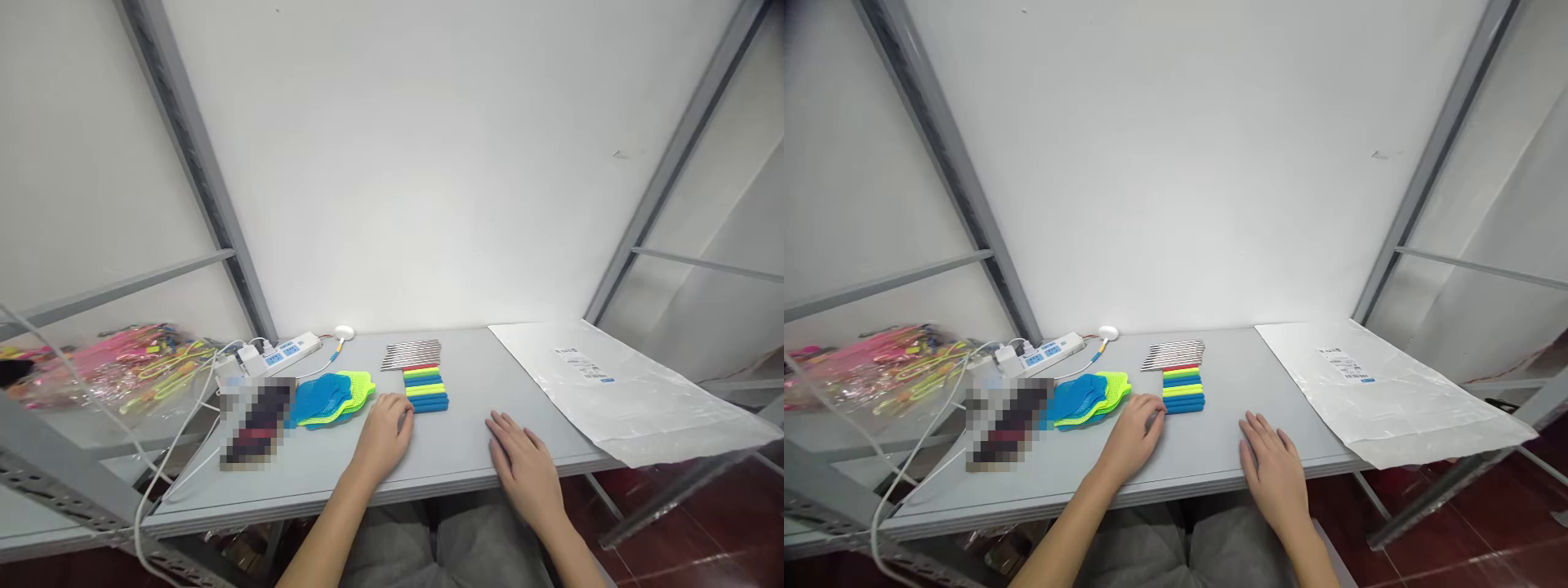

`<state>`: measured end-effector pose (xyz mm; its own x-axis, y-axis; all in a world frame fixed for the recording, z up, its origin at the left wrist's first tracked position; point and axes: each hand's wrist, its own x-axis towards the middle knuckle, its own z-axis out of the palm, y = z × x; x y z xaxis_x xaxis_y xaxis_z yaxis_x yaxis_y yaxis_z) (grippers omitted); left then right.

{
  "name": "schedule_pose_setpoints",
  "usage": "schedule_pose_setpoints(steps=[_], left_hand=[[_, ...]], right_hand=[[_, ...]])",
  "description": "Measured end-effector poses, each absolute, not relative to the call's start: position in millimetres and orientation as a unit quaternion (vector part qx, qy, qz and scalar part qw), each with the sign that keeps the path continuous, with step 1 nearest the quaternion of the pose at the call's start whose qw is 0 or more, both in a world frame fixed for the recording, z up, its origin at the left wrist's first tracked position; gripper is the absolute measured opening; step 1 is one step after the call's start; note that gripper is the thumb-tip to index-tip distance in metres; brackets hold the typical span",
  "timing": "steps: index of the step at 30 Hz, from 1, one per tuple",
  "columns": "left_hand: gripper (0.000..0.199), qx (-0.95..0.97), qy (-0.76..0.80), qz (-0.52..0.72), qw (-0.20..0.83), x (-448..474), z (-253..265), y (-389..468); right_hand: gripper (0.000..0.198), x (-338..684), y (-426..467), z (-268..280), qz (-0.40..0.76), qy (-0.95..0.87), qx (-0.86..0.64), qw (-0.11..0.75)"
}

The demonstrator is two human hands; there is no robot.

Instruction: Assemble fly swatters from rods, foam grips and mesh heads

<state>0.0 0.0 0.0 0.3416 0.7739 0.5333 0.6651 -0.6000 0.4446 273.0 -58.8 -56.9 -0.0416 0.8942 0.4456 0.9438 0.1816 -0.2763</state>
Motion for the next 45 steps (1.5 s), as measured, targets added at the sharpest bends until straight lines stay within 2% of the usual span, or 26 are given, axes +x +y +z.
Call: schedule_pose_setpoints(steps=[4,9,13,24,27,34,39,42,45], left_hand=[[0.019,0.82,0.446,0.351,0.07,1,1,-2],[0.018,0.827,0.45,0.329,0.067,1,-1,-1],[0.026,0.826,0.462,0.316,0.063,1,-3,0],[0.013,0.827,0.464,0.307,0.08,2,3,0],[0.016,0.819,0.478,0.301,0.101,2,4,0],[0.007,0.827,0.485,0.261,0.116,3,0,0],[0.011,0.829,0.472,0.262,0.147,1,-9,4],[0.017,0.835,0.454,0.27,0.155,0,-19,7],[0.022,0.833,0.445,0.29,0.156,-1,-30,7]], right_hand=[[0.041,271,-63,-63,-0.096,-0.714,-0.641,0.265],[0.041,269,-62,-59,-0.089,-0.713,-0.645,0.262],[0.042,268,-63,-59,-0.083,-0.707,-0.646,0.275],[0.038,267,-63,-65,-0.104,-0.697,-0.636,0.313],[0.037,266,-62,-65,-0.104,-0.696,-0.633,0.322],[0.032,291,-56,-65,-0.039,-0.728,-0.61,0.312],[0.03,301,-11,-20,0.088,-0.727,-0.626,0.267],[0.033,276,54,22,0.08,-0.752,-0.609,0.238],[0.037,241,131,49,0.069,-0.822,-0.545,0.149]])
